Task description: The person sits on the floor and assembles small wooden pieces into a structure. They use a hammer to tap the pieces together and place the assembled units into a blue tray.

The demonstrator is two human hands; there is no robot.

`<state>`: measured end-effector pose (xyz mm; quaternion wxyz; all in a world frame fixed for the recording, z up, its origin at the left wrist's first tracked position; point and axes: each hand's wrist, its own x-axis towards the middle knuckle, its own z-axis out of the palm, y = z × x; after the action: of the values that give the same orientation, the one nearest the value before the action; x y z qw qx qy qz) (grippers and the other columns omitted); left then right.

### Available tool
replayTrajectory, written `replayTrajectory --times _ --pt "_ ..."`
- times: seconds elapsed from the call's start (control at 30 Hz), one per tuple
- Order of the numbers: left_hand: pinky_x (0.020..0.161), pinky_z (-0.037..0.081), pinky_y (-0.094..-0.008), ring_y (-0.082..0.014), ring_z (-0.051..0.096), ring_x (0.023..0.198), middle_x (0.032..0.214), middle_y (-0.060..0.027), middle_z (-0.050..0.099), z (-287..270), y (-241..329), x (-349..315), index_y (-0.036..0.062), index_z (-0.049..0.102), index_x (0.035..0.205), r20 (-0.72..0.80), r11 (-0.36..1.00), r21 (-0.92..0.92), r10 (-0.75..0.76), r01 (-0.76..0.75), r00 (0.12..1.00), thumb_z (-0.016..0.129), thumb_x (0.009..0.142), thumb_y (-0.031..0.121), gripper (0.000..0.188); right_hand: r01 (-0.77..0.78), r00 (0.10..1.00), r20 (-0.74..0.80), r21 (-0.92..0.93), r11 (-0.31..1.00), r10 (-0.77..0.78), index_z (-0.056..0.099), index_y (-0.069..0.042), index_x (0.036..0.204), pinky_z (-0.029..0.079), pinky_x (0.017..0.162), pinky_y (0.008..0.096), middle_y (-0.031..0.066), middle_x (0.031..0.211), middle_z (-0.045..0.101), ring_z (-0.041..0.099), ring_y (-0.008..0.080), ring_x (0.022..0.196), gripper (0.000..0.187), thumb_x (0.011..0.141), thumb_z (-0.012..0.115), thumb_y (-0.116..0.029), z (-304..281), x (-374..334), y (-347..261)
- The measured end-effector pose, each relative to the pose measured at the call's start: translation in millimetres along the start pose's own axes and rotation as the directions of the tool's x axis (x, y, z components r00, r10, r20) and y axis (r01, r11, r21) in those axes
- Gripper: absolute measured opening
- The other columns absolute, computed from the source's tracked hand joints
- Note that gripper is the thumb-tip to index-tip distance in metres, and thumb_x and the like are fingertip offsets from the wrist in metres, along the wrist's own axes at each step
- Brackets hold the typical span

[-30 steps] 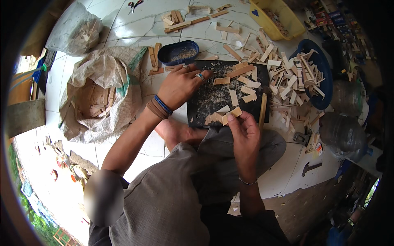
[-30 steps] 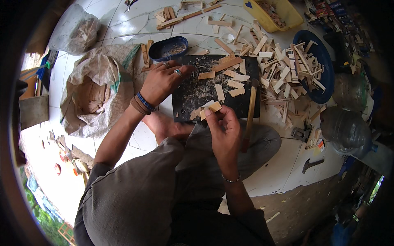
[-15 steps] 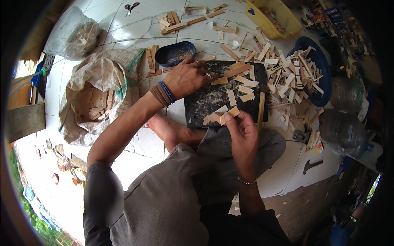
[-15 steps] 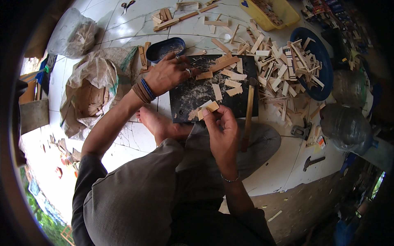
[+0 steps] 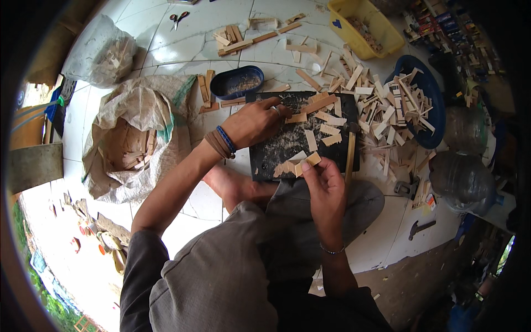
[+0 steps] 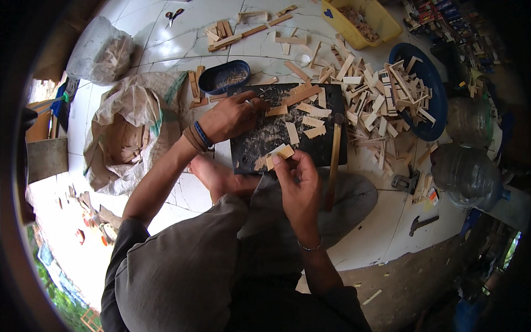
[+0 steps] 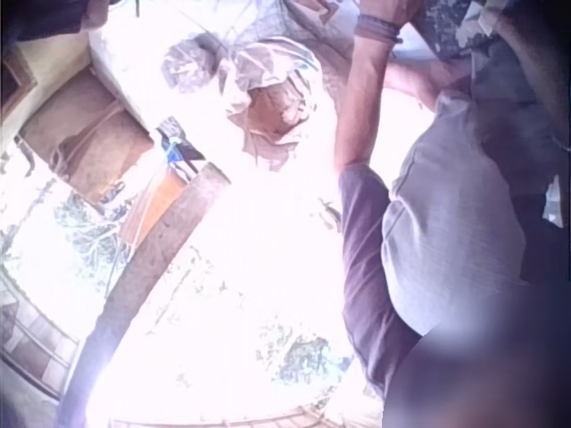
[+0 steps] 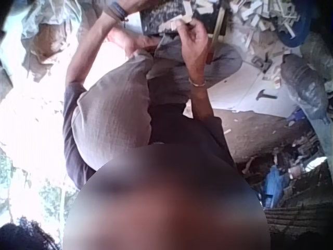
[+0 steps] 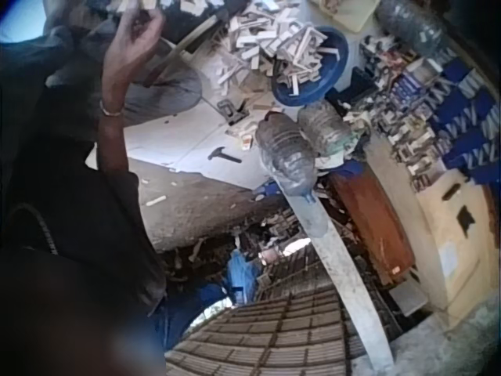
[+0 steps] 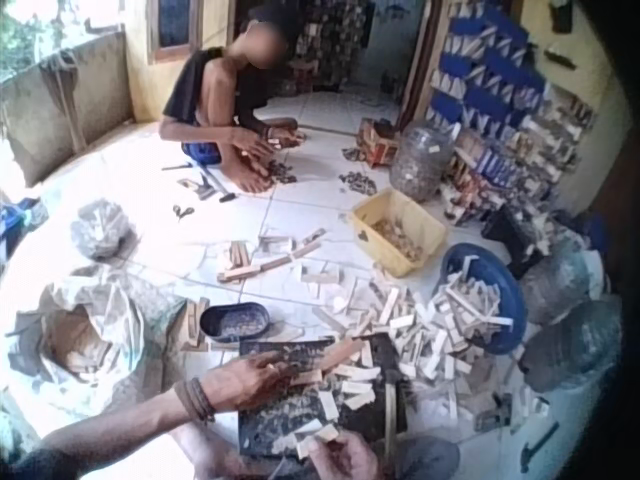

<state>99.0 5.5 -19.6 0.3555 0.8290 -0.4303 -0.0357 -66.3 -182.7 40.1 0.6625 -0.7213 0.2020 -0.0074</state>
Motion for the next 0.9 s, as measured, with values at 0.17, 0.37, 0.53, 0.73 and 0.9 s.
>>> replayTrajectory --times 0.17,0.37,0.53,0.73,0.9 --pt "0.090 0.058 -0.0430 -0.0350 0.068 0.105 0.111 -0.0140 0.067 -13 11 -4 0.0042 0.067 0.116 -0.004 0.998 -0.064 -0.022 0.021 1.000 0.069 0.088 0.000 0.028 -0.018 0.999 0.040 0.017 1.000 0.017 0.066 0.000 0.114 0.048 0.077 0.0202 0.0005 0.097 0.070 0.061 0.0036 0.087 0.019 0.102 0.071 -0.014 -2 0 -1" --pt "0.093 0.057 -0.0314 -0.0184 0.070 0.107 0.117 -0.0080 0.072 -19 26 -17 0.0026 0.069 0.113 -0.086 0.861 -0.491 -0.204 0.137 0.975 0.070 0.096 -0.001 0.017 0.016 1.000 0.006 0.027 1.000 -0.016 0.067 -0.001 0.109 0.042 0.066 0.0208 -0.0031 0.090 0.067 0.052 0.0011 0.075 0.019 0.100 0.075 -0.017 1 1 2" --pt "0.095 0.056 -0.0276 -0.0124 0.069 0.107 0.116 -0.0046 0.074 -4 51 -38 -0.0010 0.070 0.119 0.015 0.491 -0.817 -0.506 0.303 0.862 0.071 0.099 0.003 0.021 0.005 1.000 -0.007 0.076 0.997 -0.004 0.068 -0.001 0.112 0.044 0.068 0.0201 -0.0010 0.093 0.070 0.058 0.0018 0.079 0.021 0.100 0.075 -0.016 3 -1 1" --pt "0.098 0.056 -0.0276 -0.0122 0.069 0.109 0.116 -0.0073 0.074 13 69 -49 -0.0016 0.068 0.129 -0.042 0.283 -0.947 -0.577 0.151 0.815 0.076 0.095 0.000 0.035 -0.008 1.000 -0.017 0.058 0.998 0.009 0.067 0.000 0.114 0.048 0.073 0.0196 0.0013 0.095 0.071 0.062 0.0033 0.082 0.020 0.100 0.074 -0.014 2 0 -1" --pt "0.095 0.056 -0.0291 -0.0147 0.070 0.108 0.113 -0.0085 0.075 13 80 -56 -0.0009 0.077 0.112 -0.034 0.397 -0.888 -0.558 0.231 0.829 0.078 0.093 0.002 0.019 -0.029 0.999 -0.013 0.070 0.997 0.030 0.066 0.001 0.113 0.047 0.072 0.0194 0.0009 0.093 0.070 0.061 0.0030 0.082 0.021 0.101 0.073 -0.015 2 -1 -2"
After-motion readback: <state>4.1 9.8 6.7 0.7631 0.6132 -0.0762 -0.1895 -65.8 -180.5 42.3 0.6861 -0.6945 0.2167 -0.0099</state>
